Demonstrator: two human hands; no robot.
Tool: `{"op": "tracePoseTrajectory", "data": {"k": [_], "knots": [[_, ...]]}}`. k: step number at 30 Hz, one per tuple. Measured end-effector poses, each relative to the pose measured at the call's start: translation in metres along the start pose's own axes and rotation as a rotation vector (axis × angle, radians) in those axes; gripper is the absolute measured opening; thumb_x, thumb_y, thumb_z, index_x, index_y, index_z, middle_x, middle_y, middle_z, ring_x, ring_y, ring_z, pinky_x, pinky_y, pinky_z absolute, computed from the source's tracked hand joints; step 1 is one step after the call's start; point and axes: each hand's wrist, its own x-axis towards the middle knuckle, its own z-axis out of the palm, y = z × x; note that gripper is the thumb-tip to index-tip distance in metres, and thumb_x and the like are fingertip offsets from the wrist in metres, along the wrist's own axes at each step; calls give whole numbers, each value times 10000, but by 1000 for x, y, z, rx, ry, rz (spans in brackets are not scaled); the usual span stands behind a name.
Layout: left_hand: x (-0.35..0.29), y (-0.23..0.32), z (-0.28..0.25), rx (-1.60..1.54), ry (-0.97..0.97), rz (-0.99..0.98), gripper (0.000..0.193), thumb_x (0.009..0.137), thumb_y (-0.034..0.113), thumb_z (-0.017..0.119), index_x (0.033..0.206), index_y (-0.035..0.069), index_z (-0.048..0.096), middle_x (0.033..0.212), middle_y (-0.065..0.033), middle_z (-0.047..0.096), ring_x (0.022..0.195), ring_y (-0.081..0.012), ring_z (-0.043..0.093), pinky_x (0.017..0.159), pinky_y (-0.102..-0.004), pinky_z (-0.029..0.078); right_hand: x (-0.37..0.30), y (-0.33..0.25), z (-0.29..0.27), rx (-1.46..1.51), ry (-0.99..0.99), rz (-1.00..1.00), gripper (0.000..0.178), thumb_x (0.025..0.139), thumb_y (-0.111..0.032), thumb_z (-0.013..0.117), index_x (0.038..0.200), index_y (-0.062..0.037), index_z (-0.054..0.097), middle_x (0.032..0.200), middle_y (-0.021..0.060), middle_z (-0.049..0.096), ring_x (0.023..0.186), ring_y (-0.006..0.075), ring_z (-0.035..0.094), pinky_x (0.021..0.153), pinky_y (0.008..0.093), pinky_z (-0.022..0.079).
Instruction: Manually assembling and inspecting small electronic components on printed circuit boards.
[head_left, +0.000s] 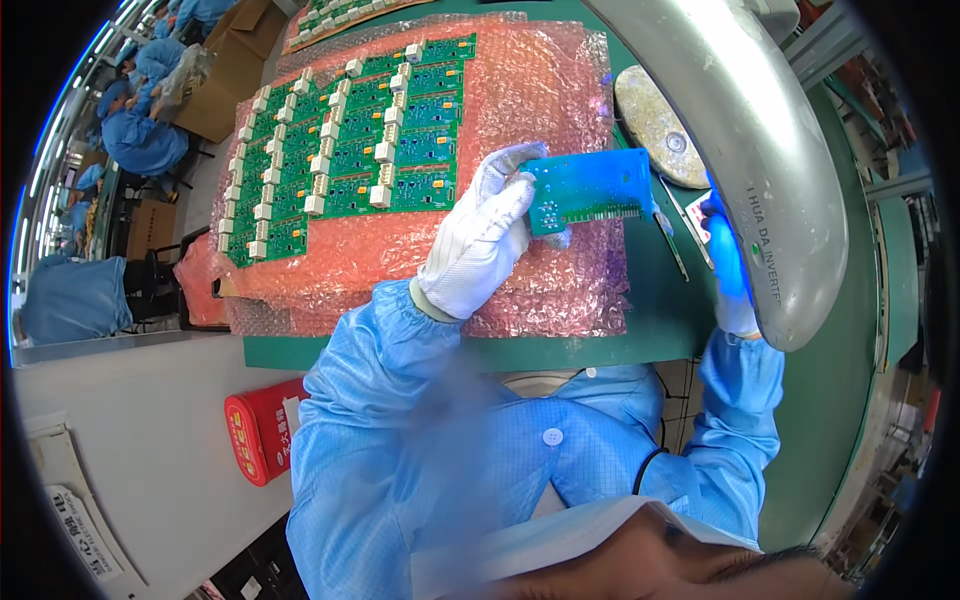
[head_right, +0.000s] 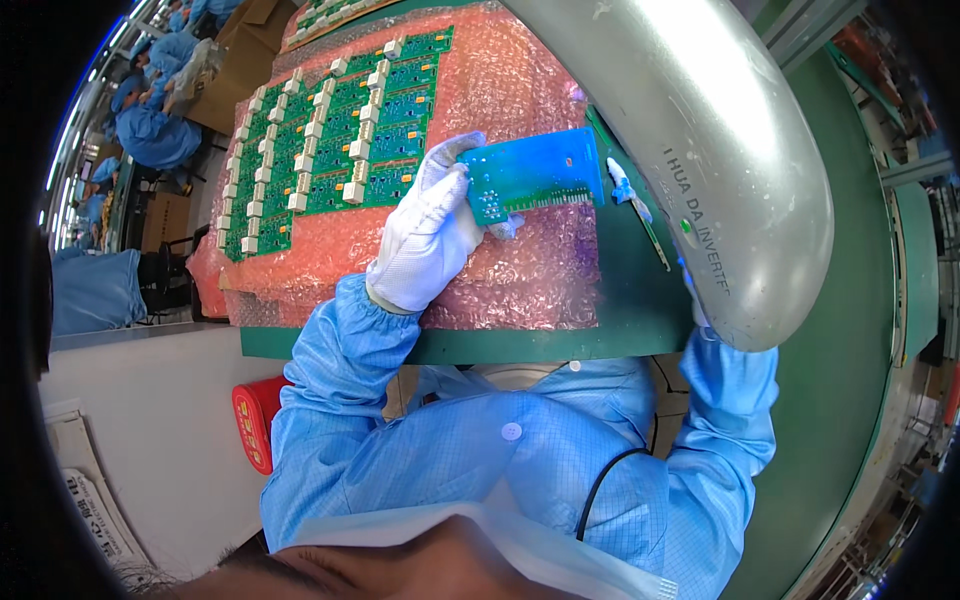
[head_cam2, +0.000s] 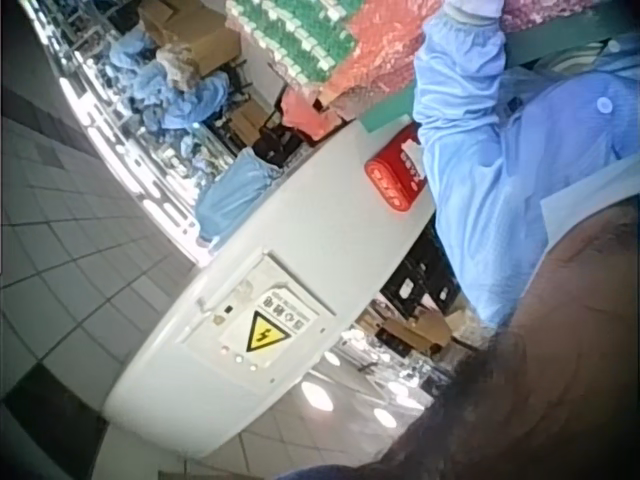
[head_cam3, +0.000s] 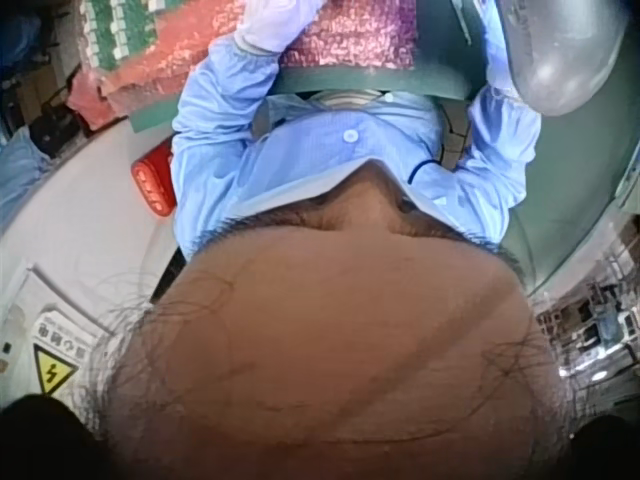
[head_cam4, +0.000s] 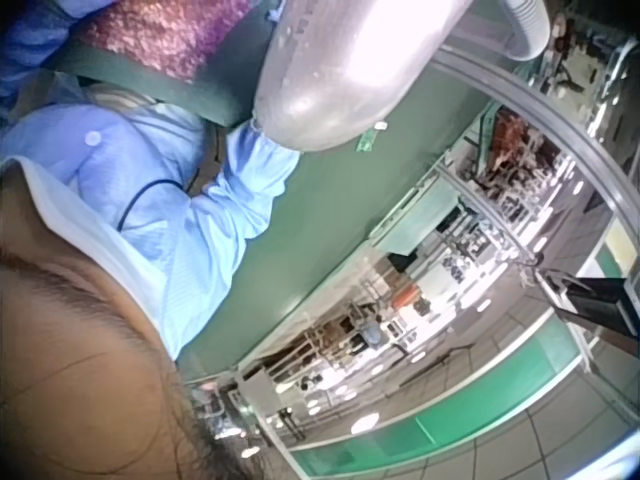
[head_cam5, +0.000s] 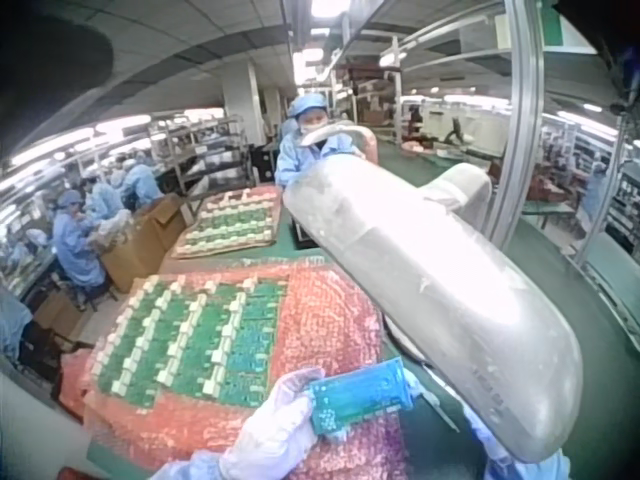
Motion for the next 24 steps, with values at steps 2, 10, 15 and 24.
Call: {"op": "tracePoseTrajectory", "data": {"k": [2, 10, 15, 24], "knots": [[1, -1, 1, 29, 6, -22, 457, 987, 185, 512, 1398, 85, 341, 1257, -160, 511, 1056, -286, 577, 837, -418, 508, 4, -5, 29, 464, -2, 80, 324, 917, -160, 629, 1208, -19, 616, 1007, 88, 663, 852, 163, 619, 718, 297, 505], [-6, 3, 6, 292, 63, -26, 505, 971, 143, 521, 1419, 71, 299, 1261, -161, 527, 1076, -248, 577, 886, -407, 505, 9, -34, 64, 686, -150, 311, 316, 1007, -283, 523, 1229, -65, 579, 974, 53, 634, 705, 90, 533, 593, 239, 410], [-7, -1, 5, 479, 70, 43, 490, 915, 35, 553, 1373, 47, 382, 1315, -137, 529, 1149, -213, 564, 1014, -369, 452, 6, -35, 66, 963, -236, 296, 315, 991, -249, 546, 1207, -20, 543, 1003, 102, 639, 801, 174, 625, 665, 285, 502], [-12, 0, 9, 571, 12, 116, 476, 833, -15, 599, 1294, 37, 489, 1296, -123, 525, 1137, -201, 557, 992, -332, 451, 5, -42, 67, 765, -227, 310, 251, 987, -113, 510, 1212, -4, 526, 1068, 135, 627, 1016, 235, 637, 790, 332, 548]]}}
